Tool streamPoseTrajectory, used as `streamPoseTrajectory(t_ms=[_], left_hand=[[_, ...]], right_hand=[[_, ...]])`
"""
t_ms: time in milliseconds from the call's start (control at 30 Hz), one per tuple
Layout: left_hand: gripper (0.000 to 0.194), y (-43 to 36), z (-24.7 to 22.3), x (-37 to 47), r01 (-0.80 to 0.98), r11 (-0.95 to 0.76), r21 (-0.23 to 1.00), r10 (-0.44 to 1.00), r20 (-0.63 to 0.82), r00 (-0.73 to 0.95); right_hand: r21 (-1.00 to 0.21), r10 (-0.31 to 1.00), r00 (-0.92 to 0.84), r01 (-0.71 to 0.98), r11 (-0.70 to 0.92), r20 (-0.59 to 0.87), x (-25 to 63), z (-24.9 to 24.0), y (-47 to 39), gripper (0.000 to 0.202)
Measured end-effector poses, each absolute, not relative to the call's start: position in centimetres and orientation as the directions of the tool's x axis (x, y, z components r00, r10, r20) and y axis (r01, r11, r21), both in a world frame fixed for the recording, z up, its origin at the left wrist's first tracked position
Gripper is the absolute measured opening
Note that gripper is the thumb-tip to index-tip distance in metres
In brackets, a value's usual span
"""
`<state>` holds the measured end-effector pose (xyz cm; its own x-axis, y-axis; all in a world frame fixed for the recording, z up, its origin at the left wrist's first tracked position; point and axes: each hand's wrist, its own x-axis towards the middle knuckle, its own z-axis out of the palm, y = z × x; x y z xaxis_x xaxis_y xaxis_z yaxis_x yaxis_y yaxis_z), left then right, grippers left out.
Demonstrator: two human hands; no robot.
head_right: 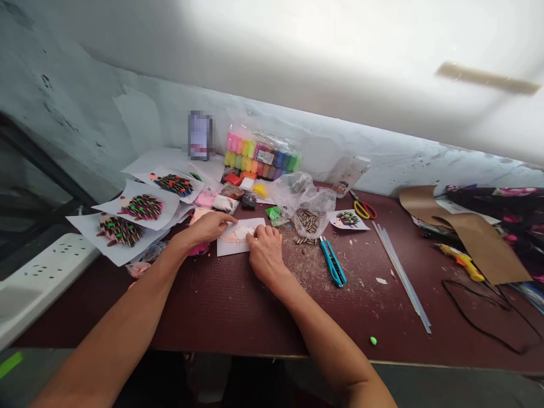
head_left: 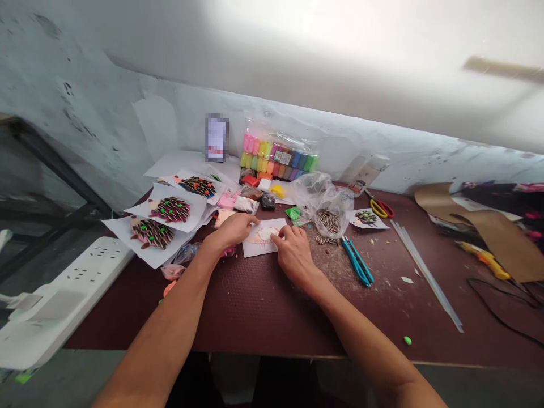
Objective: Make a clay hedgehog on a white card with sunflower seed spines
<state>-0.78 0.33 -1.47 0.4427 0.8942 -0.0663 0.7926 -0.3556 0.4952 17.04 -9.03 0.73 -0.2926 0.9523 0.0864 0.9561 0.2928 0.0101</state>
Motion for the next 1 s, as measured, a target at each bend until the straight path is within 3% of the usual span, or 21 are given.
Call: streamPoseTrajectory(t_ms=[233, 533, 733, 1000], left_hand=[[0.043, 0.23, -1.3, -0.79, 0.784, -0.365, 0.502, 0.891, -0.056, 0.451], [0.043, 0.24, -1.54, -0.8, 0.786, -0.359, 0.503, 0.896, -0.05, 0.442], [0.043, 0.27, -1.66, -0.82, 0.789, -0.363, 0.496, 0.896, -0.049, 0.442], [0.044, 0.22, -1.42, -0.79, 0.794, -0.356, 0.493, 0.895, -0.064, 0.441]], right_hand=[[0.099, 0.953, -0.302, 0.948, 0.301, -0.003, 16.51, 0.51, -9.28, 0.028], [0.092, 0.966, -0.255, 0.964, 0.25, 0.045, 17.0, 0.69, -8.97, 0.028], [0.122, 0.966, -0.258, 0.959, 0.257, -0.006, 16.85, 0.62, -9.02, 0.027], [0.102, 0.962, -0.256, 0.964, 0.246, 0.096, 17.41, 0.07, -8.66, 0.034]])
